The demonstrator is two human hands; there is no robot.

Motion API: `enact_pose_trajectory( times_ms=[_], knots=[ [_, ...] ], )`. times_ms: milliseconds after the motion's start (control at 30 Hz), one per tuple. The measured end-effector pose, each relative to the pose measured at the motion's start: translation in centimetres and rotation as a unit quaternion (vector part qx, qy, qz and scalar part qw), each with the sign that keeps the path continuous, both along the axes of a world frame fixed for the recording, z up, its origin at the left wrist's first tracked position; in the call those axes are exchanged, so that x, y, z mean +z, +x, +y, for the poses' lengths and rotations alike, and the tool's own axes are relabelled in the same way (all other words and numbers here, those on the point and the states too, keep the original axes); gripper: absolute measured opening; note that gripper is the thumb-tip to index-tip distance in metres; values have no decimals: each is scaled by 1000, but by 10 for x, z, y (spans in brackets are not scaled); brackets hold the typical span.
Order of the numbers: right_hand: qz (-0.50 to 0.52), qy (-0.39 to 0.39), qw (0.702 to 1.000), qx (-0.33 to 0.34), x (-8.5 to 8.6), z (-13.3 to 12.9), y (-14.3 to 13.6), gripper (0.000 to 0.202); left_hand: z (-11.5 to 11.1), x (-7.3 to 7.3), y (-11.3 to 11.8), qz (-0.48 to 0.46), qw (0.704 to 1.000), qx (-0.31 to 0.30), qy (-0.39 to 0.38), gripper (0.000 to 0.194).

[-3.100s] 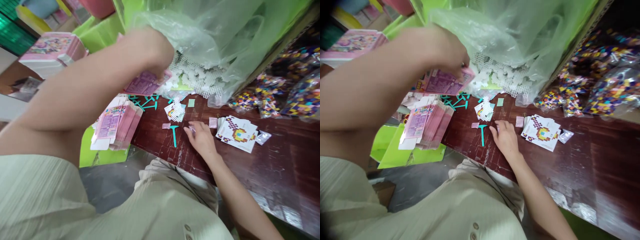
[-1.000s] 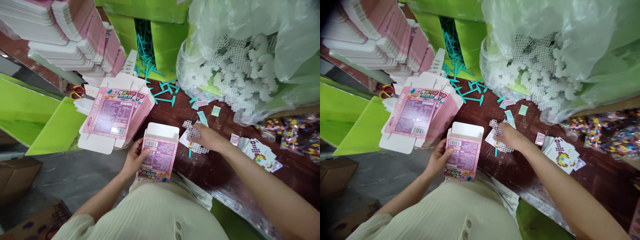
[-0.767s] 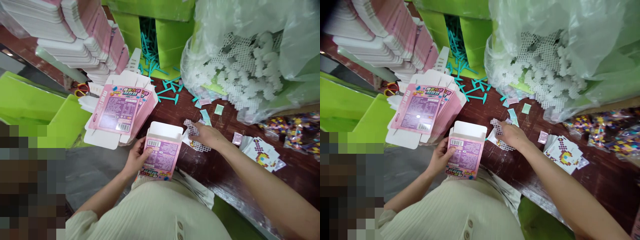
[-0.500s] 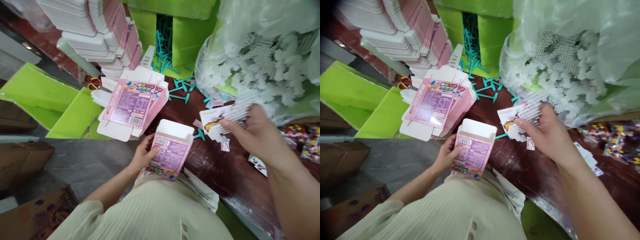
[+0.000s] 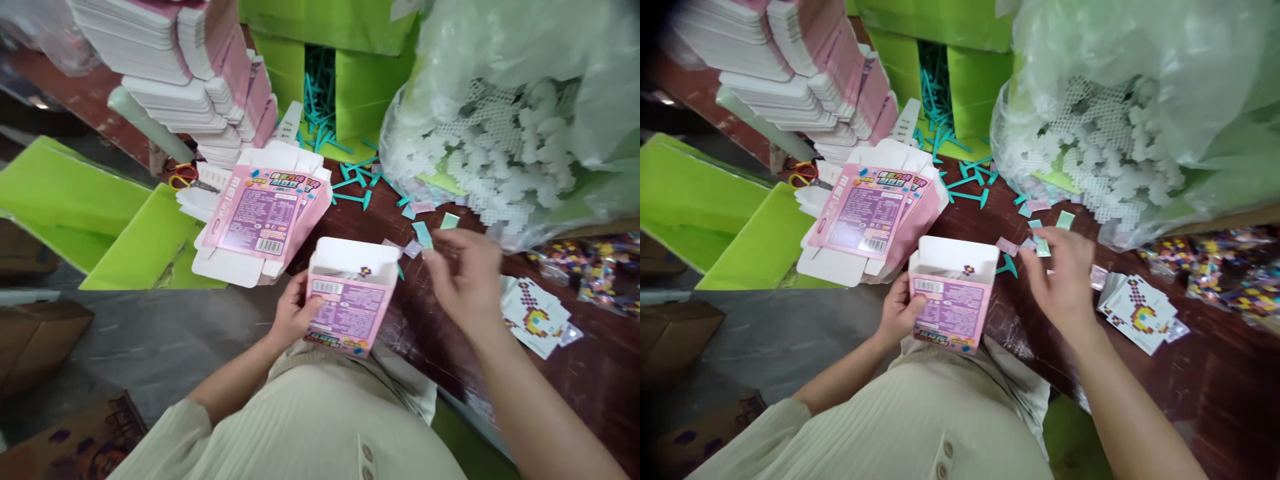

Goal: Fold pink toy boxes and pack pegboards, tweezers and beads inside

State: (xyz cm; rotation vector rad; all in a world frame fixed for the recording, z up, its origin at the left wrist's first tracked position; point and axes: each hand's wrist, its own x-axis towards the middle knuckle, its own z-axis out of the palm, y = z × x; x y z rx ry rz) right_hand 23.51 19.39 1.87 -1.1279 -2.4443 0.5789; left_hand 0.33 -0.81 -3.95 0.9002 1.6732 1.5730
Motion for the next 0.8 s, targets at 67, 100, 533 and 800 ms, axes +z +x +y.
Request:
enact_pose_trajectory(
  times_ms=[67,100,533,800],
  knots=[
    [-26,-5,995,97,-21,3,-4,37,-8,-1,-7,34,999,23,-3,48],
    [-53,-17,986,158,-33,3,-6,34,-11,-1,-10,45,999,29,0,46],
    [394,-101,913,13,49,-9,14,26,-1,-3,7,116,991,-53,45,61],
    [130,90,985,70,50,-23,34,39,47,10,33,116,986,-84,89,51]
  ],
)
